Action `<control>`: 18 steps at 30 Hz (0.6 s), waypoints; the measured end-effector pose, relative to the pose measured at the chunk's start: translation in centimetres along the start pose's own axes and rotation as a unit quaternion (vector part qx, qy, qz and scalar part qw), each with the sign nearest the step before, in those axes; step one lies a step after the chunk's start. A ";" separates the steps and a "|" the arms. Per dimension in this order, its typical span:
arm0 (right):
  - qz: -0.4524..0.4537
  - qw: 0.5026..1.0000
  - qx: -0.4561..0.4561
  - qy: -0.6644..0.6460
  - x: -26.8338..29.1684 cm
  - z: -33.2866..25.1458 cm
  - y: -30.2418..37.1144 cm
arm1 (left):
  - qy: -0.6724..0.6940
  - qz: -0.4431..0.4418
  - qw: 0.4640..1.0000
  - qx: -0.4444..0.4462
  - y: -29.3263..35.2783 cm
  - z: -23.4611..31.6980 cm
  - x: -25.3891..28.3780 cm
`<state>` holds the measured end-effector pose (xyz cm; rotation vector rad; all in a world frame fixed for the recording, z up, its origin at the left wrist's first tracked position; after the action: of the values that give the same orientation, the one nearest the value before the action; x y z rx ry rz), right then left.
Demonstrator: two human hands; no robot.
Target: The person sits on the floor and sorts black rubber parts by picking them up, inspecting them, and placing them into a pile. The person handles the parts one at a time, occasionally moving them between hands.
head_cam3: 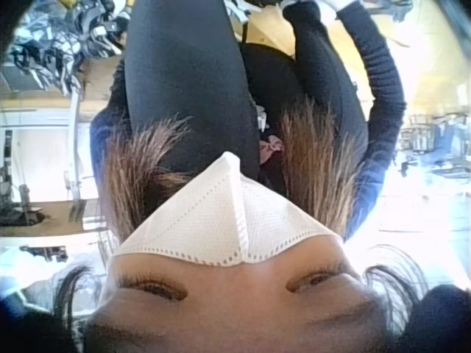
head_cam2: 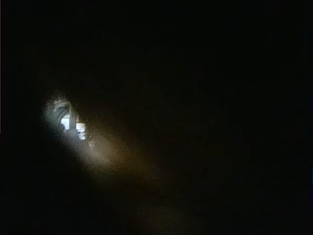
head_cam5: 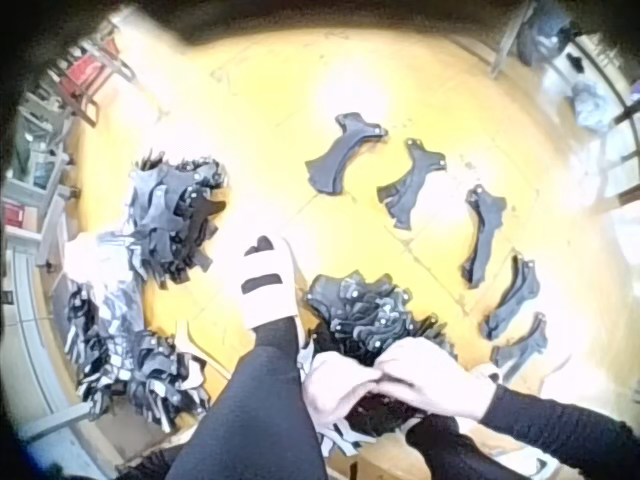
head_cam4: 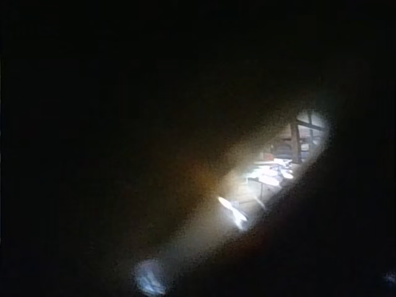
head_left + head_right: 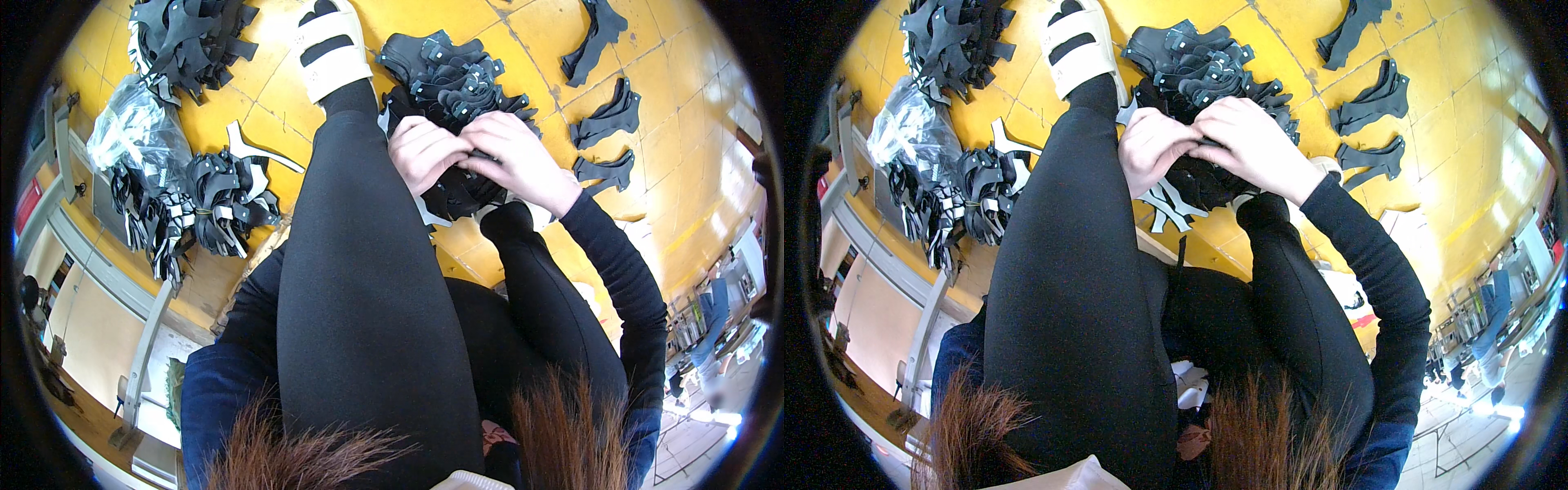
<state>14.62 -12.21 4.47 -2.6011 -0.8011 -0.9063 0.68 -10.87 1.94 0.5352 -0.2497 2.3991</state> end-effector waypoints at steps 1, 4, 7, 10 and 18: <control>0.025 0.999 -0.020 -0.014 0.1 0.6 0.1 | -0.013 0.050 0.999 -0.001 -0.3 0.6 1.1; 0.100 0.984 -0.111 -0.098 2.6 1.5 1.1 | -0.024 0.169 0.985 0.013 -0.2 1.5 2.1; 0.208 0.934 -0.140 -0.253 6.6 1.4 3.1 | 0.082 0.069 0.994 -0.030 1.2 0.8 0.8; 0.211 0.864 -0.222 -0.399 8.0 2.4 7.1 | 0.090 -0.085 0.992 0.015 3.6 0.0 -1.7; 0.106 0.848 -0.388 -0.346 3.3 1.4 14.0 | -0.032 -0.181 0.970 0.162 6.6 -2.8 -6.1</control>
<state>25.65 -21.59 4.52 -3.7289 -0.2557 -0.1882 -0.19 -18.48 -3.54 0.7369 0.2033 2.0728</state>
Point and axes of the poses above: each hand's wrist, its own y-axis away from the middle knuckle, its own x-axis out of the back of the hand, z = x × y, the point moved 7 cm from there along -y, towards the middle knuckle, and after that the axes turned 13 degrees about x, right-handed, at the moved point
